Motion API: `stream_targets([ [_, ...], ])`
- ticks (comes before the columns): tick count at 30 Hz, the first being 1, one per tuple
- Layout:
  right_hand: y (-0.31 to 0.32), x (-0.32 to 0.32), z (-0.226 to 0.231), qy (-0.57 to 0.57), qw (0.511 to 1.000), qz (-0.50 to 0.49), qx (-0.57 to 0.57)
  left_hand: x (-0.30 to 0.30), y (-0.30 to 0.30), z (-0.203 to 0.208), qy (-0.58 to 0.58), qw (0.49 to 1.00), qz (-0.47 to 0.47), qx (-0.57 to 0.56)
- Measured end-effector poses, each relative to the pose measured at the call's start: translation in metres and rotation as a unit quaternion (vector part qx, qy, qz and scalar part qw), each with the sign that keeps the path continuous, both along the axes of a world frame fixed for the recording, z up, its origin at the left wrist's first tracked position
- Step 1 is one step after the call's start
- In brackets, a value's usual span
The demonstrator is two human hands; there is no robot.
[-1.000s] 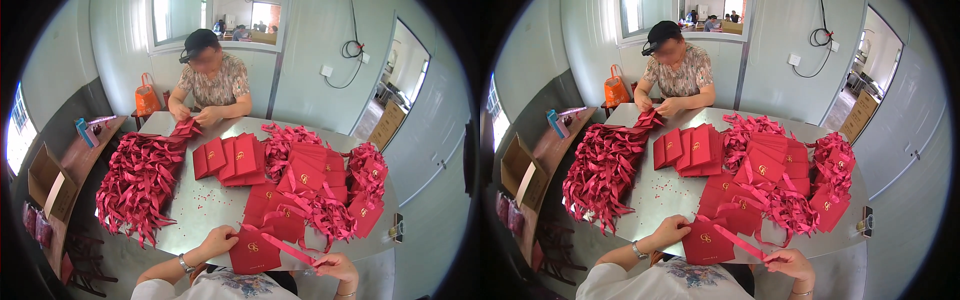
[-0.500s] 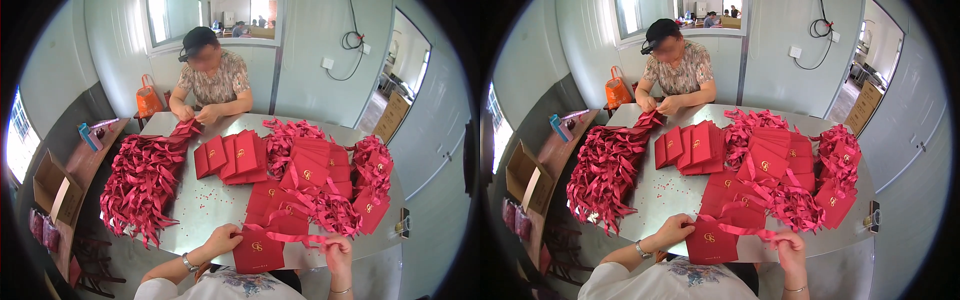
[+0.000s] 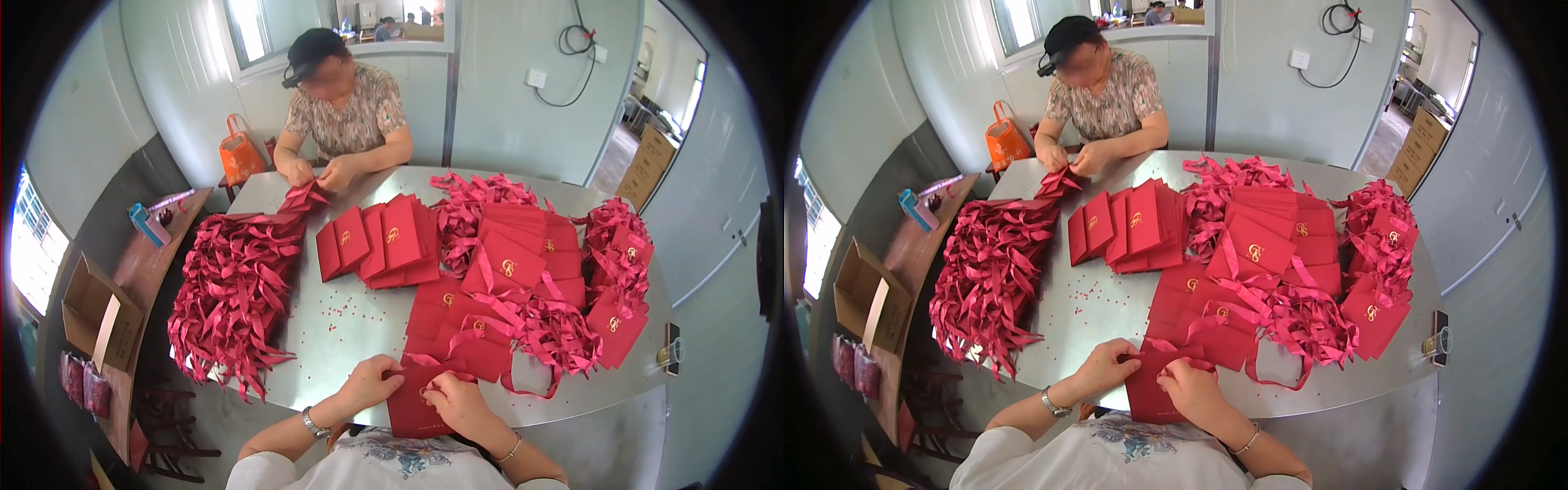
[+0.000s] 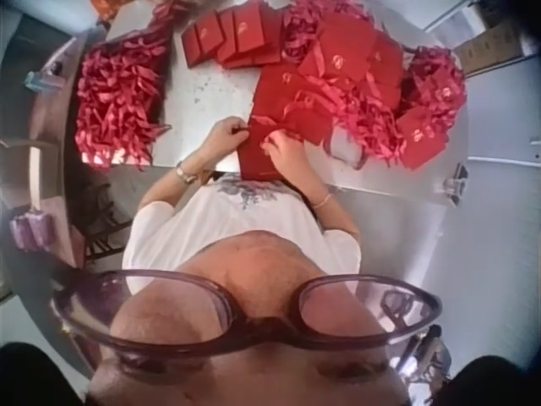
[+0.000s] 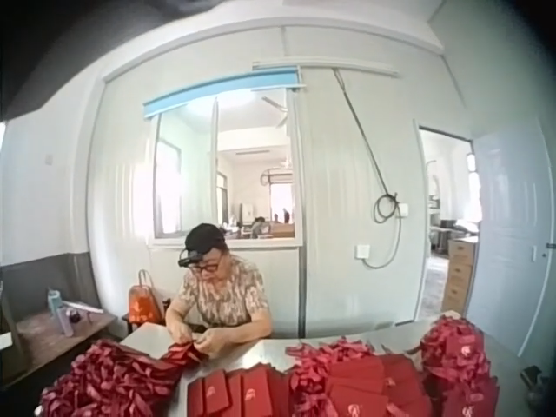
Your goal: The person ties pink ribbons onto red gift bags by hand.
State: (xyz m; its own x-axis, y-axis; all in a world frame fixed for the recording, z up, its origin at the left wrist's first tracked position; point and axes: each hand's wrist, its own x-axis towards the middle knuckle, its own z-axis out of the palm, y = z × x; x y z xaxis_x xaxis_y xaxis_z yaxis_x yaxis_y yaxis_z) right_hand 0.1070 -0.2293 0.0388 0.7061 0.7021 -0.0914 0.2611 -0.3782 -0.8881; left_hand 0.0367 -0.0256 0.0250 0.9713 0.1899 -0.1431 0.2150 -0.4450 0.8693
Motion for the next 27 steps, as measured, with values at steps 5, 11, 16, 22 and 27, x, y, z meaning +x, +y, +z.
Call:
stream_targets([
  [5,0.009,0.005,-0.013,-0.165,0.985,0.029,0.037,0.008,0.007,-0.018,0.003,0.999,0.025,-0.028],
  [11,0.031,0.006,-0.005,-0.265,0.963,-0.007,-0.043,0.020,0.019,-0.001,-0.002,0.995,0.035,-0.098],
  [16,0.036,0.000,-0.018,-0.274,0.959,0.004,-0.066,0.015,0.024,-0.005,0.074,0.983,-0.001,-0.167],
  [22,0.041,-0.008,-0.014,-0.262,0.962,0.016,-0.081,0.002,0.015,-0.005,0.034,0.988,-0.037,-0.149],
  [27,0.044,-0.005,-0.015,-0.231,0.970,0.001,-0.077,-0.002,0.012,-0.007,0.005,0.995,-0.032,-0.097],
])
